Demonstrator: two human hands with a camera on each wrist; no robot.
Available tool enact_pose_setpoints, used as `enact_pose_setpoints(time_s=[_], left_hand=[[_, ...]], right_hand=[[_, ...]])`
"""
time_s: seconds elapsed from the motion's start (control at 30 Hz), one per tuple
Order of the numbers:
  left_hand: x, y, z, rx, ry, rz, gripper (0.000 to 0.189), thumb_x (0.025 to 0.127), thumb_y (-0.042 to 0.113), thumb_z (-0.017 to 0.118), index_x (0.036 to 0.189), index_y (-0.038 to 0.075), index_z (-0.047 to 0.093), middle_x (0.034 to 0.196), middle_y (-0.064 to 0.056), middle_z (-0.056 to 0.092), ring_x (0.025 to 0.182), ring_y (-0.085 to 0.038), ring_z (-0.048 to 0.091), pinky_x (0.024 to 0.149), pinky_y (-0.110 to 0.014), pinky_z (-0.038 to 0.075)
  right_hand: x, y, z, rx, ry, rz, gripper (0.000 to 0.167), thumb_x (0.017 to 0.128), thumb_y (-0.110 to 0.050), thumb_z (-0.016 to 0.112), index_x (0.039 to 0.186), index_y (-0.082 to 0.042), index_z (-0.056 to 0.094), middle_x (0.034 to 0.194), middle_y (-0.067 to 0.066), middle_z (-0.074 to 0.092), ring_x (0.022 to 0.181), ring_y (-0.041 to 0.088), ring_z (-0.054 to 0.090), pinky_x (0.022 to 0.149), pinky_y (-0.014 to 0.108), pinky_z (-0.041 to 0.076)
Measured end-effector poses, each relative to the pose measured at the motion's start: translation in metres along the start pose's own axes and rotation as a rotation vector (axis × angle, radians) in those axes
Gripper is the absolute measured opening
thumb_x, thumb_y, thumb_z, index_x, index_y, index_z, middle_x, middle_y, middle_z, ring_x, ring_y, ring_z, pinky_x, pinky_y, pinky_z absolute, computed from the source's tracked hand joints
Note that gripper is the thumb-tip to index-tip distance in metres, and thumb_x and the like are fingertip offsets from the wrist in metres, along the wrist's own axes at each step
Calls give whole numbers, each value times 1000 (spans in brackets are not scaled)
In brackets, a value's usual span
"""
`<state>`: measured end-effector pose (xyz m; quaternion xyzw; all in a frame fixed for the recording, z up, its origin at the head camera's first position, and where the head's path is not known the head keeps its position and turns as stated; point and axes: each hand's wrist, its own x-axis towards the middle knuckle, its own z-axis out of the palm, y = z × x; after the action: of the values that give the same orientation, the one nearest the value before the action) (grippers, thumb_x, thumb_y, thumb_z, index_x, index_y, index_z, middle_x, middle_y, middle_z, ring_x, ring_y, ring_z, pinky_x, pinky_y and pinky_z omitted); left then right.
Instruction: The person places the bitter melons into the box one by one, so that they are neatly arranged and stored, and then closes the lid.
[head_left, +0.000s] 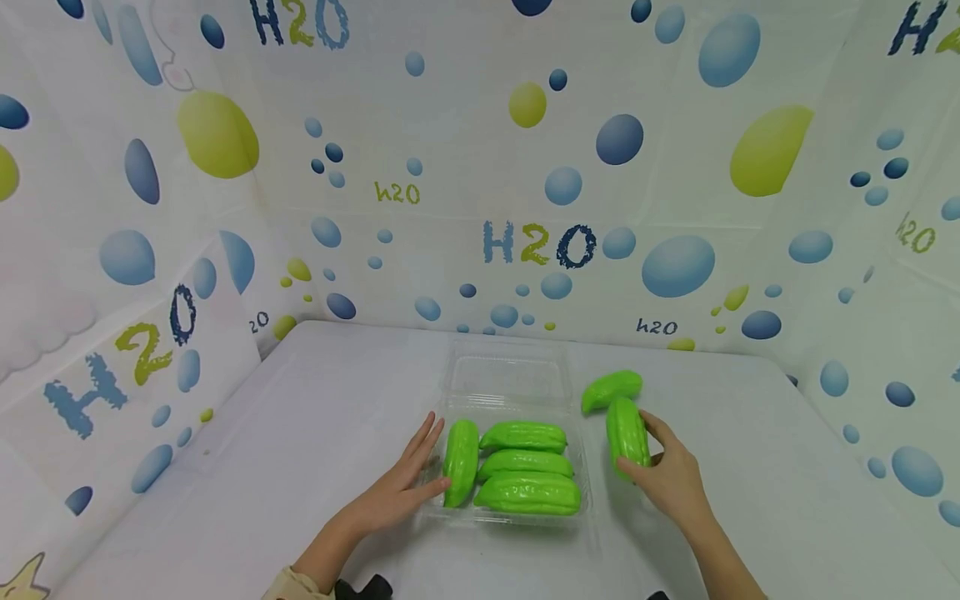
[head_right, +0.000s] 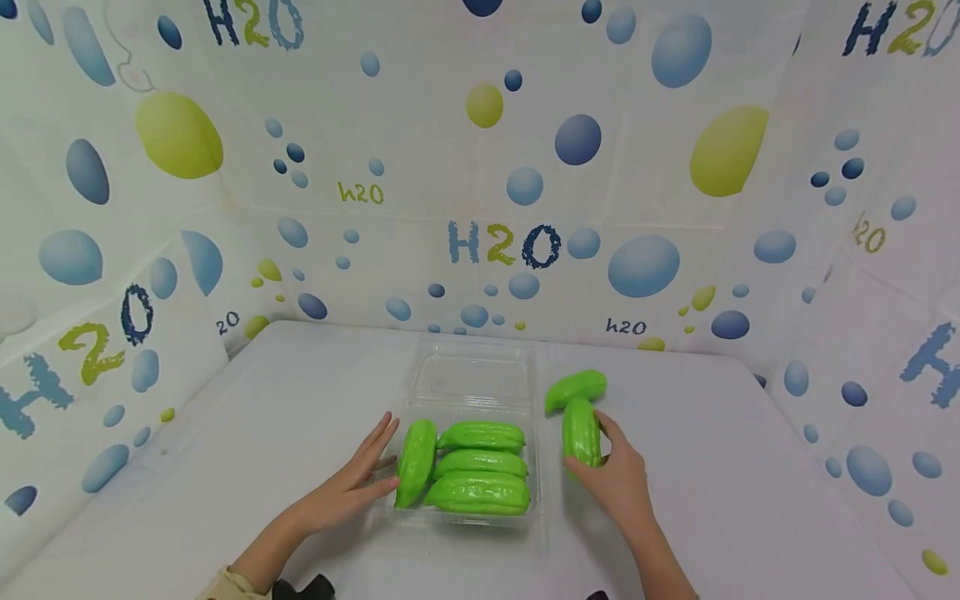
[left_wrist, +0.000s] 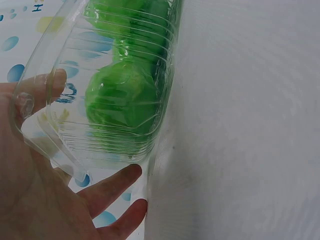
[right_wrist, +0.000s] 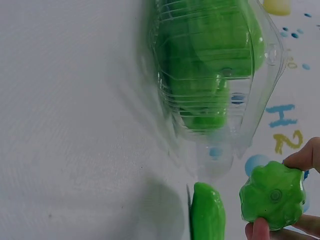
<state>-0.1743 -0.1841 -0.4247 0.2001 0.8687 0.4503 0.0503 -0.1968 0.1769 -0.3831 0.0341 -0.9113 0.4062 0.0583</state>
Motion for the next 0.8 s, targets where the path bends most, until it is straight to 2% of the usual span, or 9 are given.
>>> enact_pose_setpoints(time_s=[0.8], left_hand=[[1,-1,0,2,-1,0,77,93,33,52,148,21,-2,152,-6,-12,137,-29,-6,101,-63,14]], right_hand=[[0,-31,7,49,-1,-67,72,77,-16,72,138,-2,35,136,25,39,76,23,58,54,27,47]])
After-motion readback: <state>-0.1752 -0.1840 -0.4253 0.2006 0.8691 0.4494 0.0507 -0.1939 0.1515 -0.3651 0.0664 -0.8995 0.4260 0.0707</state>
